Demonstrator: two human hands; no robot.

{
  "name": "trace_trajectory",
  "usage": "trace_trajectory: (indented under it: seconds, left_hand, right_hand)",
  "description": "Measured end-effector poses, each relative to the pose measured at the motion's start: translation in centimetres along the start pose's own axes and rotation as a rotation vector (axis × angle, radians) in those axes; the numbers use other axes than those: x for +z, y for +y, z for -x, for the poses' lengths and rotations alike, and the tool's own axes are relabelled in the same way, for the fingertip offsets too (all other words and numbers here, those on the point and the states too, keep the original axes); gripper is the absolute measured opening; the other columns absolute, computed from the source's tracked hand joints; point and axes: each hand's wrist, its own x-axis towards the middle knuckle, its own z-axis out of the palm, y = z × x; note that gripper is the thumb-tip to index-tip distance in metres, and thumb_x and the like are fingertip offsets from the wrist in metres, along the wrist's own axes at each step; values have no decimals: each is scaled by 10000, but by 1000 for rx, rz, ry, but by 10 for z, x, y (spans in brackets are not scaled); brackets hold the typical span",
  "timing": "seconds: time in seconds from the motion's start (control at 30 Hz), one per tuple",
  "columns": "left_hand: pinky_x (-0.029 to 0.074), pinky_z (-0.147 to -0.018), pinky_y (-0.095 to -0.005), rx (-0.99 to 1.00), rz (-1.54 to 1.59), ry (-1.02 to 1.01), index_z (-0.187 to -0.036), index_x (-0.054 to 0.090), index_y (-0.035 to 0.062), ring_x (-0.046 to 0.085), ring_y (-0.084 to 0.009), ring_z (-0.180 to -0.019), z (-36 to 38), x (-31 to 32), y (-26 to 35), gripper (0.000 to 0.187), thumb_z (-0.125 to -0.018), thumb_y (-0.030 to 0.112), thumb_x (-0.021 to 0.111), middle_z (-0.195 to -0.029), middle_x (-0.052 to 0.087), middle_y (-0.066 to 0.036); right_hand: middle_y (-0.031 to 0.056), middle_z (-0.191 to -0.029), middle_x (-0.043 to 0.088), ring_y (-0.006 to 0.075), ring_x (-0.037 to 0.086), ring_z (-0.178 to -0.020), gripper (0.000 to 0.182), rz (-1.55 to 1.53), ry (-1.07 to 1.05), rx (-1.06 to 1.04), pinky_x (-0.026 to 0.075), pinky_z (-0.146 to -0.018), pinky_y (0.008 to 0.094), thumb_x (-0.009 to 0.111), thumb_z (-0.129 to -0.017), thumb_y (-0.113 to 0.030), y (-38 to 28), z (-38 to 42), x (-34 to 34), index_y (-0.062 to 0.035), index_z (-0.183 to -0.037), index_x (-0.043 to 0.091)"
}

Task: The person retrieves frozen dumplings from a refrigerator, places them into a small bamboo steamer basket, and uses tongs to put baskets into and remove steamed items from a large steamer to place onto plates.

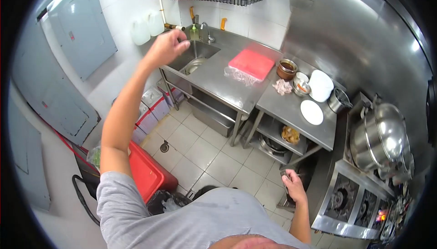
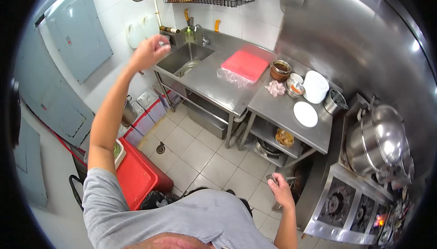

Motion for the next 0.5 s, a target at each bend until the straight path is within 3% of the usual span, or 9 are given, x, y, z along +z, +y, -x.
trace_trajectory:
  seconds: [0.13, 0.17, 0.27, 0.33, 0.37, 0.47, 0.5]
  left_hand:
    - [510, -595, -351, 6, -158, 114, -1118, 665, 43, 635, -169, -617, -141, -10, -79, 390, -961, 400, 683, -716, 679, -79]
    - [558, -747, -404, -115, -167, 41, -1154, 681, 36, 724, -260, -788, -174, -18, -86, 431, -943, 411, 694, -817, 736, -148]
    - [564, -749, -404, -139, -226, 110, -1210, 654, -3, 730, -245, -741, -268, -22, -141, 504, -945, 424, 686, -839, 747, -154]
    - [567, -649, -369, -121, -268, 212, -1300, 615, 26, 704, -202, -645, -336, -12, -185, 529, -956, 421, 686, -785, 731, -138]
    - [573, -833, -395, -89, -339, 251, -1332, 595, 18, 742, -284, -874, -370, -9, -207, 553, -956, 415, 677, -992, 752, -191]
    - [507, -1020, -426, 43, -424, 363, -1368, 569, 13, 669, -352, -1158, -488, 11, -291, 575, -958, 404, 665, -1227, 697, -219]
    - [462, -1089, -437, -27, -393, 306, -1403, 539, 11, 561, -373, -1312, -513, 10, -293, 600, -956, 393, 660, -1391, 605, -218]
  right_hand:
    - [23, -992, 617, 137, 559, -942, 376, 91, -75, -73, 463, -867, 300, 667, -968, -292, -51, -118, -4, -39, -1232, 578]
    - [29, -1011, 620, 146, 562, -968, 379, 82, -88, -93, 462, -892, 306, 669, -966, -296, -55, -146, -2, -43, -1233, 578]
    - [43, -1046, 619, 155, 558, -1014, 391, 97, -39, -98, 452, -933, 309, 667, -961, -300, -77, -211, 14, -34, -1232, 577]
    - [54, -1032, 624, 159, 574, -991, 385, 66, 44, -35, 462, -912, 308, 657, -960, -277, -78, -242, 27, -13, -1228, 574]
    - [49, -1028, 624, 156, 576, -979, 380, 61, 92, -21, 465, -900, 306, 654, -961, -270, -80, -257, 33, -10, -1226, 575]
    - [6, -989, 604, 121, 553, -899, 303, -55, 204, 28, 456, -826, 281, 623, -977, -220, -121, -291, 55, -20, -1202, 585]
    - [-11, -973, 586, 103, 530, -883, 258, -101, 224, 64, 441, -806, 267, 604, -987, -191, -130, -300, 59, -27, -1185, 588]
